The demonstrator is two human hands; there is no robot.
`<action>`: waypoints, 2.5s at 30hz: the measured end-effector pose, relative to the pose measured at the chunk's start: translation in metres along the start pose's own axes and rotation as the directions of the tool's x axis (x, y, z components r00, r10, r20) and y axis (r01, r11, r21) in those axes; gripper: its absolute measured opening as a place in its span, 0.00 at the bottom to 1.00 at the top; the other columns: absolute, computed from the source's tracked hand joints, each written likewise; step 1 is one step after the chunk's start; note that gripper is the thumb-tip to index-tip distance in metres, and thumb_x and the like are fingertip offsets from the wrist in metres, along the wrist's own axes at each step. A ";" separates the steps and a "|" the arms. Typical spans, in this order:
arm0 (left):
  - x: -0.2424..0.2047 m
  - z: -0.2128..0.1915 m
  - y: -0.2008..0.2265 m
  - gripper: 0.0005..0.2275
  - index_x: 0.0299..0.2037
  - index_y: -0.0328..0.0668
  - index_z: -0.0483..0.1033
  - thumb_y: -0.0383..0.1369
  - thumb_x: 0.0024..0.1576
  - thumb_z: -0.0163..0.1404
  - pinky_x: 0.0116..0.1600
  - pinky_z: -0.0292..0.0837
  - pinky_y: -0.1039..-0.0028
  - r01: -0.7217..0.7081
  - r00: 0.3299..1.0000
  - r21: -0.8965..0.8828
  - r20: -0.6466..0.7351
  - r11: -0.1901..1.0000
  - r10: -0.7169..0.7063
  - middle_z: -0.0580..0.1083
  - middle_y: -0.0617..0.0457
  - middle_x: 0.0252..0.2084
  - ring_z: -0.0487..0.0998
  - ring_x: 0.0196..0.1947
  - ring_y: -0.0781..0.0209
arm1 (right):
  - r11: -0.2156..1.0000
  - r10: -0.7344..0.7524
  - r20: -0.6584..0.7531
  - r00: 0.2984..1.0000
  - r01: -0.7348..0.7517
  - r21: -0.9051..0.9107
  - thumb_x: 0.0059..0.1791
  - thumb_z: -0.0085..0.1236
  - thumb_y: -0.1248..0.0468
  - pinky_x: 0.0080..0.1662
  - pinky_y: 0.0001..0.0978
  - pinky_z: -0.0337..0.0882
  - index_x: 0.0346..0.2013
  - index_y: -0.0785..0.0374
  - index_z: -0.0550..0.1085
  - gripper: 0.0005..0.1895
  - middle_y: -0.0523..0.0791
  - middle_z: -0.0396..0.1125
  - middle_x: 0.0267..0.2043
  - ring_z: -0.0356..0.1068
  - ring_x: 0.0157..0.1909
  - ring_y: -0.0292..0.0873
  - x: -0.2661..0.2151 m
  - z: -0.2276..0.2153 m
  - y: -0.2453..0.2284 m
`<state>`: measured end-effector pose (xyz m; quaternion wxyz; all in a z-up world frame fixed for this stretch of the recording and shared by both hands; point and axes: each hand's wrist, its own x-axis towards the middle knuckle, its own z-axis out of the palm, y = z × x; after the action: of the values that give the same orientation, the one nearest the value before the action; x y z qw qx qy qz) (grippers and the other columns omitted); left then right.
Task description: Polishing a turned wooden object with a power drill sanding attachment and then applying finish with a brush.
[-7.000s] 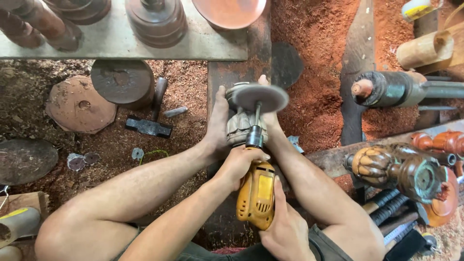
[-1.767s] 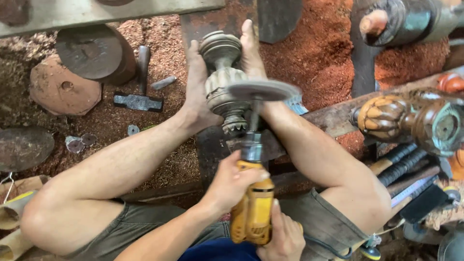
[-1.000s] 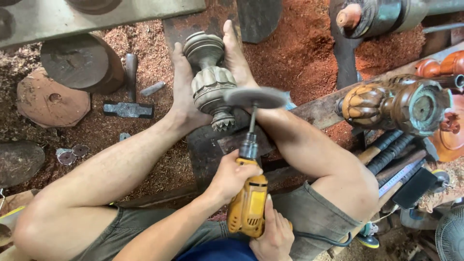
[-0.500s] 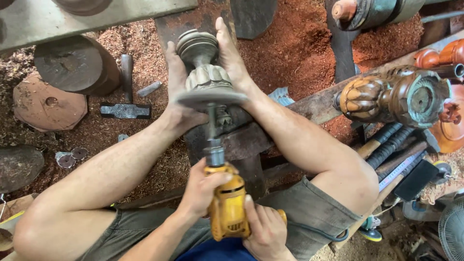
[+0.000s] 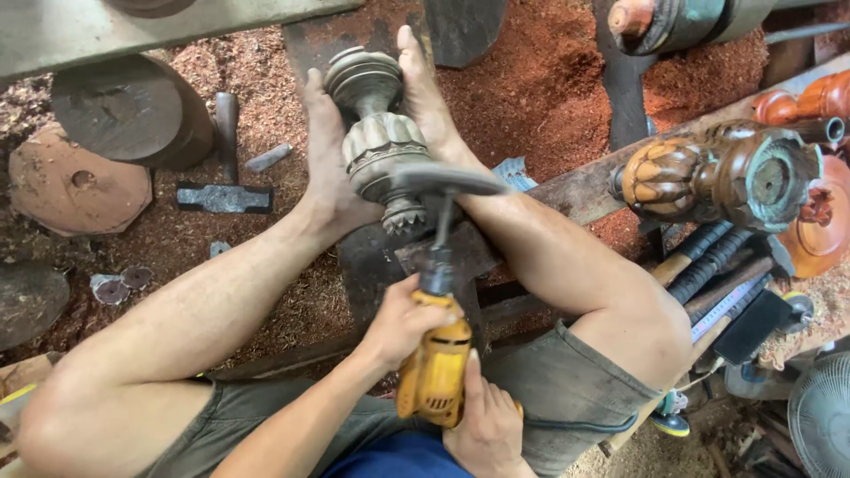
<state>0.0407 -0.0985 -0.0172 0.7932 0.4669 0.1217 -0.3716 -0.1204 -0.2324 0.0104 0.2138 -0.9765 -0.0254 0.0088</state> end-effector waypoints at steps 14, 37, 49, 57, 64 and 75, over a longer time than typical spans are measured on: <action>0.003 -0.001 0.010 0.10 0.36 0.32 0.73 0.26 0.46 0.58 0.36 0.76 0.73 0.119 0.993 0.171 -0.038 0.978 -0.114 0.77 0.51 0.29 0.77 0.28 0.65 | 0.992 0.035 -0.006 0.999 -0.034 0.119 0.37 0.72 0.55 0.31 0.43 0.73 0.65 0.84 0.53 0.55 0.55 0.69 0.28 0.72 0.25 0.55 -0.004 0.011 -0.005; -0.059 0.017 -0.007 0.12 0.40 0.29 0.74 0.29 0.49 0.51 0.40 0.80 0.65 -0.002 0.978 -0.457 -0.186 0.890 -0.093 0.79 0.42 0.36 0.81 0.32 0.54 | 0.943 -0.294 0.457 0.839 0.334 -0.006 0.31 0.59 0.59 0.32 0.41 0.68 0.70 0.70 0.59 0.52 0.46 0.61 0.28 0.66 0.27 0.48 0.050 -0.104 0.021; -0.010 0.072 0.010 0.12 0.40 0.33 0.68 0.25 0.51 0.58 0.38 0.79 0.66 0.113 0.972 -0.276 -0.168 0.954 -0.164 0.75 0.49 0.30 0.78 0.29 0.60 | 0.998 -0.062 0.245 0.967 0.057 0.027 0.29 0.71 0.54 0.31 0.42 0.74 0.67 0.70 0.59 0.56 0.51 0.74 0.29 0.74 0.23 0.48 0.007 -0.093 0.064; -0.004 0.075 0.014 0.11 0.38 0.32 0.69 0.26 0.50 0.58 0.34 0.77 0.70 0.165 0.960 -0.224 -0.189 0.961 -0.209 0.74 0.52 0.29 0.77 0.27 0.63 | 0.983 0.159 0.278 0.947 -0.179 0.047 0.24 0.72 0.61 0.32 0.41 0.76 0.69 0.69 0.59 0.60 0.53 0.72 0.26 0.75 0.23 0.50 0.001 -0.080 0.065; -0.009 0.058 -0.002 0.12 0.39 0.35 0.70 0.25 0.48 0.60 0.35 0.76 0.72 0.143 0.965 -0.148 -0.198 0.979 -0.171 0.73 0.54 0.29 0.76 0.27 0.66 | 0.990 0.098 0.151 0.984 -0.111 0.083 0.26 0.72 0.60 0.30 0.41 0.75 0.64 0.73 0.61 0.55 0.53 0.70 0.21 0.73 0.20 0.49 -0.018 -0.051 0.051; -0.018 0.045 -0.002 0.12 0.40 0.32 0.71 0.26 0.49 0.59 0.36 0.75 0.75 0.142 0.975 0.021 -0.176 0.990 -0.136 0.75 0.53 0.30 0.76 0.29 0.67 | 0.992 0.045 0.055 0.998 -0.051 0.114 0.31 0.71 0.56 0.32 0.40 0.75 0.63 0.78 0.61 0.52 0.55 0.73 0.30 0.74 0.24 0.50 -0.020 -0.042 0.032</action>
<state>0.0198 -0.1275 0.0154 0.7437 0.5011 0.2166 -0.3858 -0.1372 -0.2798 0.0352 0.2687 -0.9623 -0.0072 0.0408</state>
